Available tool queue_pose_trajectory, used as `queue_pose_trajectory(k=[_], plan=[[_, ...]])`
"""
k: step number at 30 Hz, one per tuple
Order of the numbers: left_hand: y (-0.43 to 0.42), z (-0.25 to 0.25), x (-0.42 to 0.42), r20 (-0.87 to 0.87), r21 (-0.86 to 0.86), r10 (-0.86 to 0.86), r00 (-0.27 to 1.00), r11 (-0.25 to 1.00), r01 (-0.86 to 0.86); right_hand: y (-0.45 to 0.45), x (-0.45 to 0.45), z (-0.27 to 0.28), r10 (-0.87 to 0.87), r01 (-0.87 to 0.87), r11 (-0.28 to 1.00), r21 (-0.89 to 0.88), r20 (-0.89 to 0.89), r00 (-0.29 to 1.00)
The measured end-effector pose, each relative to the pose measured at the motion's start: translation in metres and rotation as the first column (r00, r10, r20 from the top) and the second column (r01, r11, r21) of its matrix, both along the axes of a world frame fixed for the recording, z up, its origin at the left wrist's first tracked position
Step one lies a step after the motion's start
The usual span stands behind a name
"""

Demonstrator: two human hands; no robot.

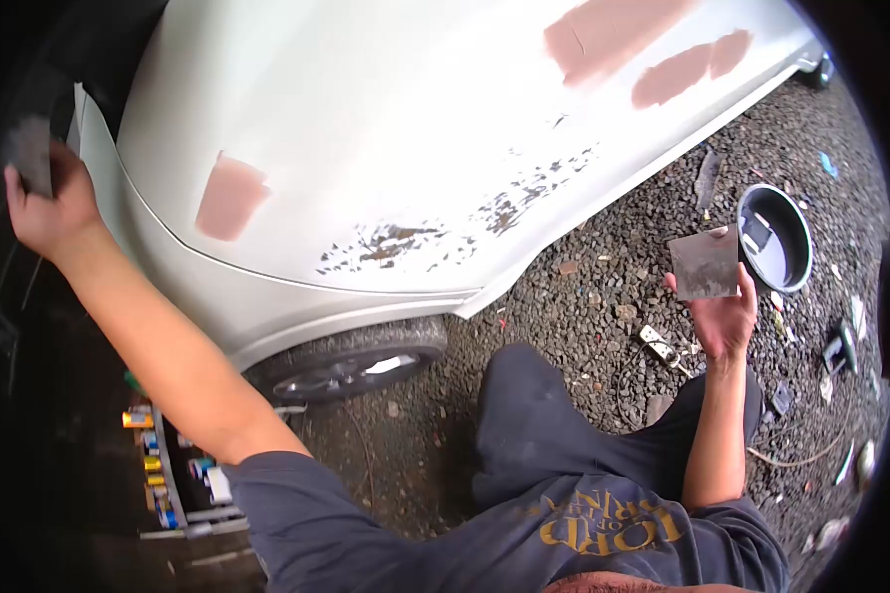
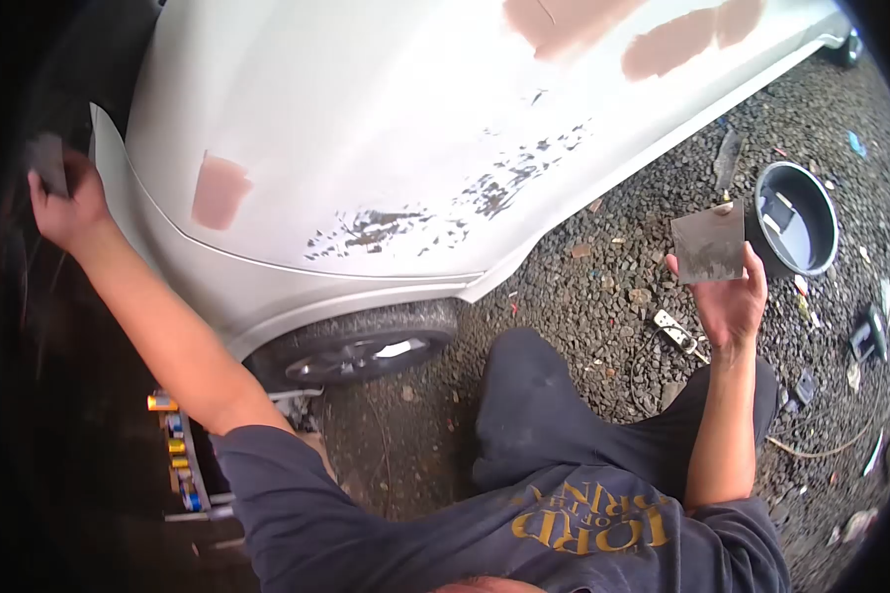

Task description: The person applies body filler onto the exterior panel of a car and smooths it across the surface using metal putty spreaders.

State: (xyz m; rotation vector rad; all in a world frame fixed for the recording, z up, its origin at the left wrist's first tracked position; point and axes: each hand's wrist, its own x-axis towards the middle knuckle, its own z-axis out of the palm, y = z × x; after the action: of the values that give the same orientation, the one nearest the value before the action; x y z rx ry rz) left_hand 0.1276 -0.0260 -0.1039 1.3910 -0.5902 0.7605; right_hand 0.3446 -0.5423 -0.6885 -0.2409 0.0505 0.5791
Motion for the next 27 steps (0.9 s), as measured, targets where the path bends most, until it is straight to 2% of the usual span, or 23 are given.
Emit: queue_pose_trajectory(k=[2, 4, 5, 7, 8, 10, 11, 12, 15, 16, 18, 19, 20, 21, 22, 23, 25, 27], plan=[[0.03, 0.041, 0.019, -0.046, 0.08, -0.095, 0.994, 0.992, 0.099, 0.0, -0.021, 0.015, -0.056, 0.057, 0.998, -0.026, 0.043, 0.998], [0.043, 0.071, 0.049, 0.08, 0.141, 0.07, 0.994, 0.987, -0.08, 0.001, -0.04, 0.02, -0.104, 0.111, 0.992, -0.063, 0.104, 0.989], [0.026, 0.072, 0.069, 0.242, 0.107, 0.283, 0.928, 0.943, -0.315, 0.002, -0.049, 0.021, -0.125, 0.137, 0.987, -0.084, 0.136, 0.983], [0.025, 0.081, 0.08, 0.377, 0.047, 0.507, 0.775, 0.825, -0.563, 0.015, -0.075, 0.041, -0.191, 0.239, 0.932, -0.273, 0.191, 0.963], [0.031, 0.083, 0.078, 0.378, 0.064, 0.538, 0.754, 0.797, -0.601, 0.025, -0.086, 0.048, -0.193, 0.266, 0.901, -0.343, 0.232, 0.953], [0.073, 0.101, 0.074, 0.254, 0.153, 0.182, 0.95, 0.962, -0.225, 0.047, -0.106, 0.05, -0.168, 0.297, 0.84, -0.455, 0.303, 0.938], [0.094, 0.111, 0.072, 0.158, 0.161, 0.01, 0.987, 0.986, -0.036, 0.06, -0.114, 0.051, -0.144, 0.305, 0.814, -0.494, 0.337, 0.93], [0.11, 0.112, 0.065, -0.087, 0.217, -0.396, 0.914, 0.888, 0.405, 0.071, -0.122, 0.055, -0.117, 0.285, 0.814, -0.506, 0.338, 0.934], [0.162, 0.126, 0.066, -0.047, 0.046, -0.661, 0.749, 0.747, 0.663, 0.107, -0.147, 0.062, -0.114, 0.256, 0.851, -0.458, 0.315, 0.942], [0.147, 0.107, 0.07, 0.041, 0.014, -0.661, 0.75, 0.751, 0.661, 0.115, -0.151, 0.06, -0.065, 0.221, 0.857, -0.465, 0.328, 0.943], [0.117, 0.081, 0.071, 0.078, -0.072, -0.754, 0.652, 0.648, 0.758, 0.141, -0.156, 0.063, -0.042, 0.307, 0.787, -0.536, 0.449, 0.893], [0.113, 0.071, 0.073, 0.023, -0.152, -0.847, 0.53, 0.521, 0.84, 0.156, -0.164, 0.067, -0.021, 0.344, 0.748, -0.567, 0.499, 0.866], [0.11, 0.062, 0.076, -0.024, -0.249, -0.917, 0.399, 0.392, 0.886, 0.174, -0.17, 0.082, 0.044, 0.442, 0.662, -0.605, 0.62, 0.783], [0.097, 0.041, 0.071, 0.0, -0.27, -0.905, 0.425, 0.409, 0.872, 0.19, -0.18, 0.099, 0.113, 0.537, 0.574, -0.618, 0.709, 0.696], [0.084, 0.014, 0.06, 0.027, -0.262, -0.857, 0.514, 0.49, 0.831, 0.201, -0.184, 0.104, 0.267, 0.746, 0.37, -0.553, 0.833, 0.485], [0.068, -0.014, 0.049, 0.044, -0.254, -0.797, 0.603, 0.575, 0.778, 0.211, -0.187, 0.107, 0.454, 0.907, 0.178, -0.381, 0.85, 0.268], [0.042, -0.076, 0.019, 0.039, -0.234, -0.681, 0.731, 0.705, 0.669, 0.231, -0.193, 0.113, 0.553, 0.966, 0.142, -0.215, 0.827, 0.102], [0.015, -0.139, -0.011, 0.004, -0.226, -0.557, 0.831, 0.809, 0.543, 0.243, -0.195, 0.107, 0.595, 0.975, 0.169, -0.145, 0.804, 0.017]])
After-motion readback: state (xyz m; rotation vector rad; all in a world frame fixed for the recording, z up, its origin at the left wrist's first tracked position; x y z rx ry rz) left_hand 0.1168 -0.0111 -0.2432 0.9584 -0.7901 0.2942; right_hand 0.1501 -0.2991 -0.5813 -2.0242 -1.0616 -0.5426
